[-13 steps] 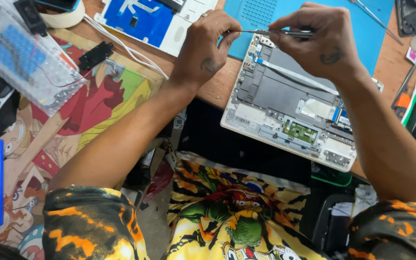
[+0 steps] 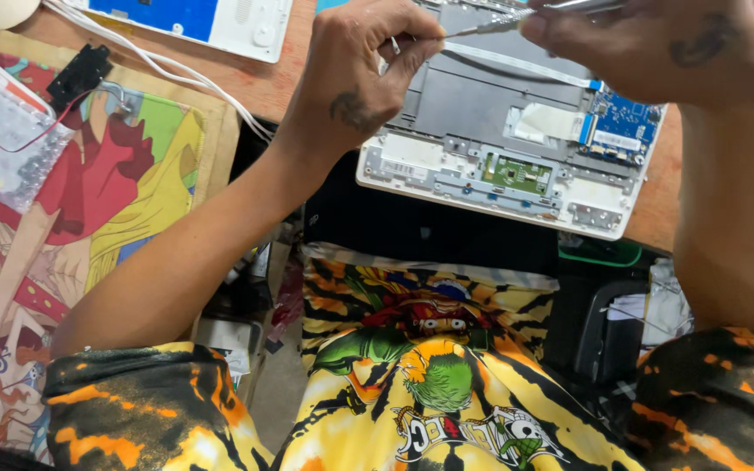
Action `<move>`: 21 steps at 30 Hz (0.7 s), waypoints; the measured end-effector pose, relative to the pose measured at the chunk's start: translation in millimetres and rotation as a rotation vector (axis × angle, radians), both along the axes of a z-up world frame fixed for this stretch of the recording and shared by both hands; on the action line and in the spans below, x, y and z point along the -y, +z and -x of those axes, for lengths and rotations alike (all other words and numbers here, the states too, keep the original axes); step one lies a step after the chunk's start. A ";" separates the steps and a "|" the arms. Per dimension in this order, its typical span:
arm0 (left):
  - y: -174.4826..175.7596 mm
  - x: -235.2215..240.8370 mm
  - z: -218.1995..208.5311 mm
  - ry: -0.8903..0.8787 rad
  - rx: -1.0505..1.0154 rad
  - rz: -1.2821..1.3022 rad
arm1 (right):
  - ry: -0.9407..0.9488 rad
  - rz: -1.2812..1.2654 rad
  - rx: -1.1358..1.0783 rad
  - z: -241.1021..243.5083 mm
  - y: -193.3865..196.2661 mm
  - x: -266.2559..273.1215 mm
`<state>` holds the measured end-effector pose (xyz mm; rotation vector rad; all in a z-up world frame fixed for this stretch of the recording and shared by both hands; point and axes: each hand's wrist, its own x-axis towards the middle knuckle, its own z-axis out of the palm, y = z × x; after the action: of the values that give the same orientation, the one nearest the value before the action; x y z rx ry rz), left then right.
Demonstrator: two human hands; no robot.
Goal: The person is repairing a disassembled laptop. They connect ribbon cables to the motherboard, place the battery into the chassis, and use a screwdriver to secure components.
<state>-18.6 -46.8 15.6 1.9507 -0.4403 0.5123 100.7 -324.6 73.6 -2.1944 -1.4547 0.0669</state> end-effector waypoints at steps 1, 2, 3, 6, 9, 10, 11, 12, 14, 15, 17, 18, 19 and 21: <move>2.1 5.9 0.8 -0.010 0.020 0.002 | -0.020 -0.023 -0.036 6.3 4.1 6.8; 4.2 11.1 1.8 -0.017 0.041 0.003 | -0.037 -0.048 -0.072 12.3 7.9 12.8; 6.2 15.8 3.2 -0.025 0.033 0.006 | -0.054 -0.073 -0.108 18.8 11.3 18.3; 10.7 30.1 8.2 -0.044 0.020 0.007 | -0.088 -0.159 -0.166 40.6 17.0 29.4; 13.5 42.6 13.5 -0.054 0.003 -0.002 | -0.098 -0.249 -0.142 60.3 20.1 31.1; 14.7 45.9 15.0 -0.063 -0.016 0.004 | -0.098 -0.277 -0.128 68.3 22.2 31.3; 15.7 48.5 16.7 -0.071 -0.035 0.011 | -0.096 -0.302 -0.117 74.5 24.4 30.9; 16.0 50.7 18.7 -0.089 -0.041 0.008 | -0.097 -0.314 -0.093 81.6 26.1 31.6; 16.0 54.7 22.9 -0.124 -0.054 0.004 | -0.094 -0.337 -0.062 94.3 29.1 32.1; 15.8 57.0 25.0 -0.142 -0.071 -0.006 | -0.107 -0.325 -0.035 99.7 31.4 32.8; 14.8 60.6 30.2 -0.176 -0.106 -0.025 | -0.135 -0.299 -0.002 111.9 34.5 33.3; 14.1 62.9 31.6 -0.176 -0.104 -0.060 | -0.148 -0.286 0.015 116.3 36.1 33.4; 13.1 65.9 32.6 -0.176 -0.102 -0.094 | -0.167 -0.278 0.004 121.6 36.8 32.8; 10.5 71.8 34.2 -0.169 -0.079 -0.147 | -0.195 -0.265 -0.022 129.4 38.6 32.4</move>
<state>-52.8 -118.6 26.2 2.0440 -0.6000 0.3003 -28.7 -357.0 112.3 -2.0967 -1.1574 -0.1594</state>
